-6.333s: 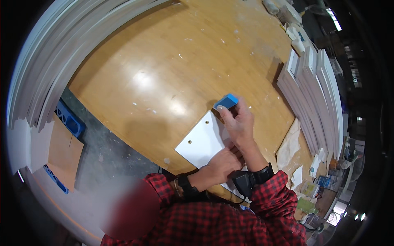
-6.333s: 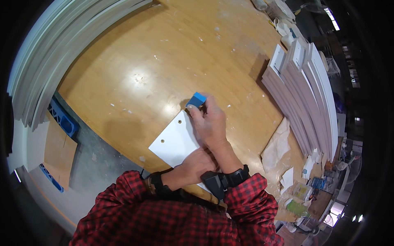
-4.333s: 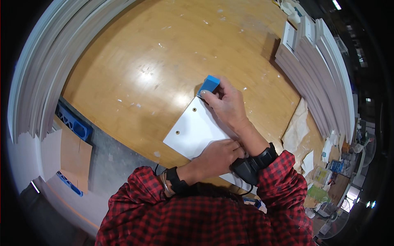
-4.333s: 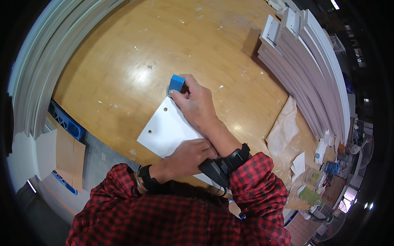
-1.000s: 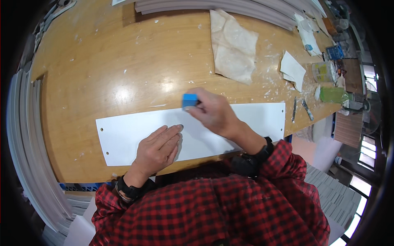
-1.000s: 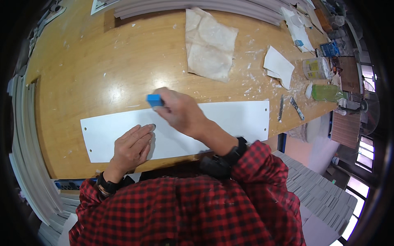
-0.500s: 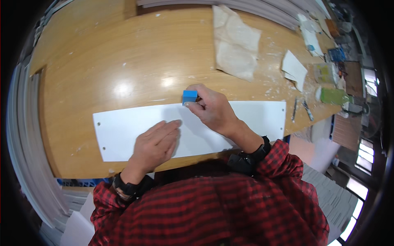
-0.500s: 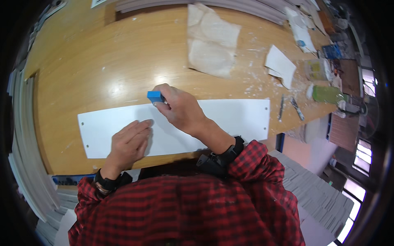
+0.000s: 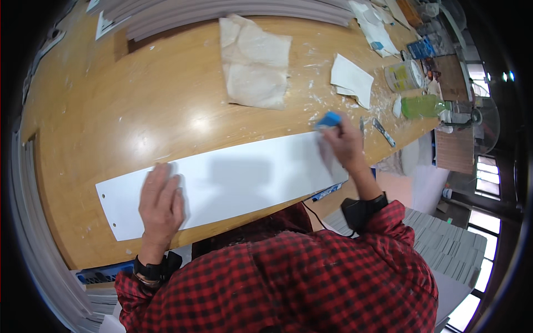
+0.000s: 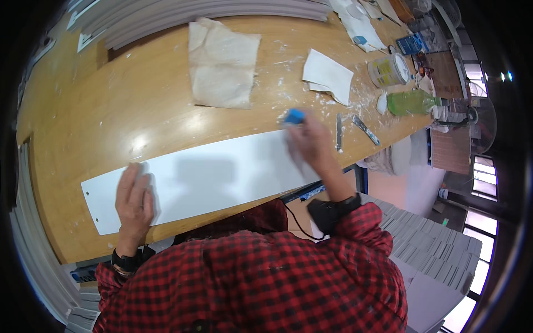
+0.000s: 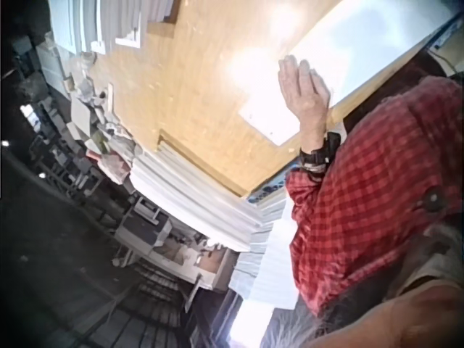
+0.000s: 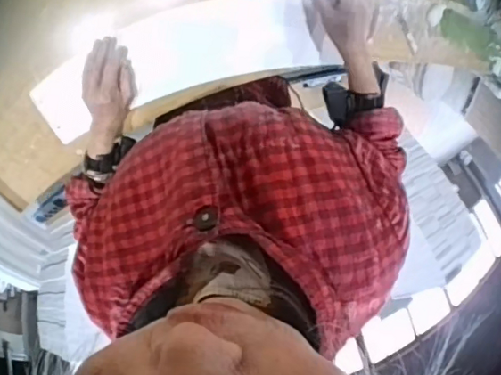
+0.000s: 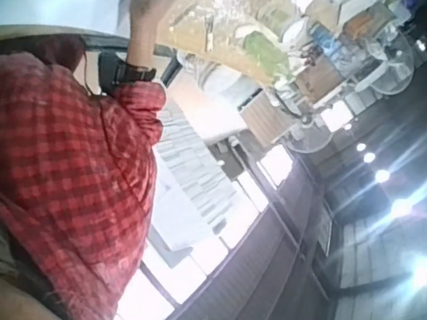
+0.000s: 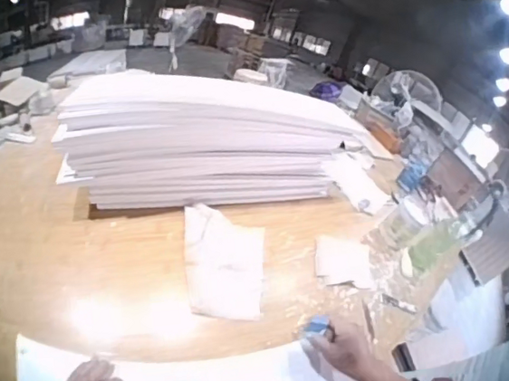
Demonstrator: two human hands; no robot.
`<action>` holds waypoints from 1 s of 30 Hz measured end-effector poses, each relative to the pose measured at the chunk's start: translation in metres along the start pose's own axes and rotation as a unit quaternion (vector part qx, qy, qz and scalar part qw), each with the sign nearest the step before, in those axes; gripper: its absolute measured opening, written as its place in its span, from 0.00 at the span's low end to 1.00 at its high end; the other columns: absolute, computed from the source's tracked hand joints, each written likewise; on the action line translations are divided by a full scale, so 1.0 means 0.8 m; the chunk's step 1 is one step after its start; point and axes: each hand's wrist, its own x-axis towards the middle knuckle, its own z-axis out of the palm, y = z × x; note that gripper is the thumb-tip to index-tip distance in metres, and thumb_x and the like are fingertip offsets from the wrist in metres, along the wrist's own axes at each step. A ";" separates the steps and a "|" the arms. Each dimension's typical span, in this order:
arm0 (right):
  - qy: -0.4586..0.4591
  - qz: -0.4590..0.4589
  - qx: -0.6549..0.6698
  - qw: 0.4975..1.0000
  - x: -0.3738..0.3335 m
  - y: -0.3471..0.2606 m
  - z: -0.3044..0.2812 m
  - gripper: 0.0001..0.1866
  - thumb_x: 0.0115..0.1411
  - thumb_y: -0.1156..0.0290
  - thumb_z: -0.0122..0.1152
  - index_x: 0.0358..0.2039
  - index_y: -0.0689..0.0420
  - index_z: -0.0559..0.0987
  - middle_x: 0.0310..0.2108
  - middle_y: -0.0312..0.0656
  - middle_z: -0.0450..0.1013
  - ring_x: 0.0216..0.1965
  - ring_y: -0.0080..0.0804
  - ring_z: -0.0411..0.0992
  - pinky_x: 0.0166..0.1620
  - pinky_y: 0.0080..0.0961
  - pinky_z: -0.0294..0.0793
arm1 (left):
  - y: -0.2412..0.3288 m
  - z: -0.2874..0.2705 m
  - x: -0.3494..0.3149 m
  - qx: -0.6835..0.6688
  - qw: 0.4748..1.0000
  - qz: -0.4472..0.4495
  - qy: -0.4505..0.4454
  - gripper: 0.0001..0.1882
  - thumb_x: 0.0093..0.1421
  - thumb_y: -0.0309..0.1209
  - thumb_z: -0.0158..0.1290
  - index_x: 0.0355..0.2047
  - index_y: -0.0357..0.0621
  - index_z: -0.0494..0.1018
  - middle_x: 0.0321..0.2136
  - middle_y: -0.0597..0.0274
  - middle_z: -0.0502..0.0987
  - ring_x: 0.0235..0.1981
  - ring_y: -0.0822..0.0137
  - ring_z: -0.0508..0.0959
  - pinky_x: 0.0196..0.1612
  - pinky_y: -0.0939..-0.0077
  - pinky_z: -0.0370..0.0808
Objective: The recorder scrapes residue off a white wood panel with a utility knife and wipes it clean with a rag.
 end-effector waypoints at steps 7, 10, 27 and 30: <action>-0.105 -0.072 0.053 0.990 0.012 0.002 -0.006 0.13 0.53 0.71 0.58 0.40 0.55 0.70 0.24 0.46 0.70 0.22 0.38 0.70 0.27 0.31 0.69 | -0.015 0.016 -0.004 0.144 0.967 -0.186 0.101 0.24 0.55 0.25 0.49 0.53 0.37 0.62 0.57 0.44 0.58 0.58 0.45 0.57 0.59 0.56 0.54; -0.096 0.017 0.025 0.995 0.015 0.050 -0.058 0.13 0.53 0.72 0.58 0.39 0.57 0.70 0.17 0.40 0.68 0.18 0.27 0.67 0.23 0.25 0.66 | -0.024 0.021 -0.006 0.215 0.933 -0.257 0.129 0.24 0.58 0.29 0.47 0.54 0.37 0.61 0.57 0.44 0.58 0.58 0.45 0.57 0.60 0.55 0.52; -0.123 -0.050 0.130 0.983 0.048 0.098 -0.073 0.14 0.50 0.74 0.61 0.38 0.60 0.71 0.18 0.41 0.68 0.18 0.24 0.65 0.23 0.22 0.65 | -0.049 0.025 -0.022 0.280 0.909 -0.284 0.124 0.22 0.62 0.31 0.41 0.55 0.36 0.61 0.56 0.46 0.61 0.57 0.48 0.59 0.59 0.59 0.55; -0.123 -0.053 0.102 0.986 0.042 0.117 -0.080 0.14 0.50 0.74 0.60 0.38 0.59 0.71 0.18 0.41 0.68 0.18 0.26 0.66 0.23 0.23 0.65 | -0.048 0.021 -0.025 0.286 0.906 -0.286 0.126 0.21 0.62 0.31 0.41 0.55 0.37 0.61 0.56 0.46 0.61 0.57 0.48 0.59 0.59 0.59 0.55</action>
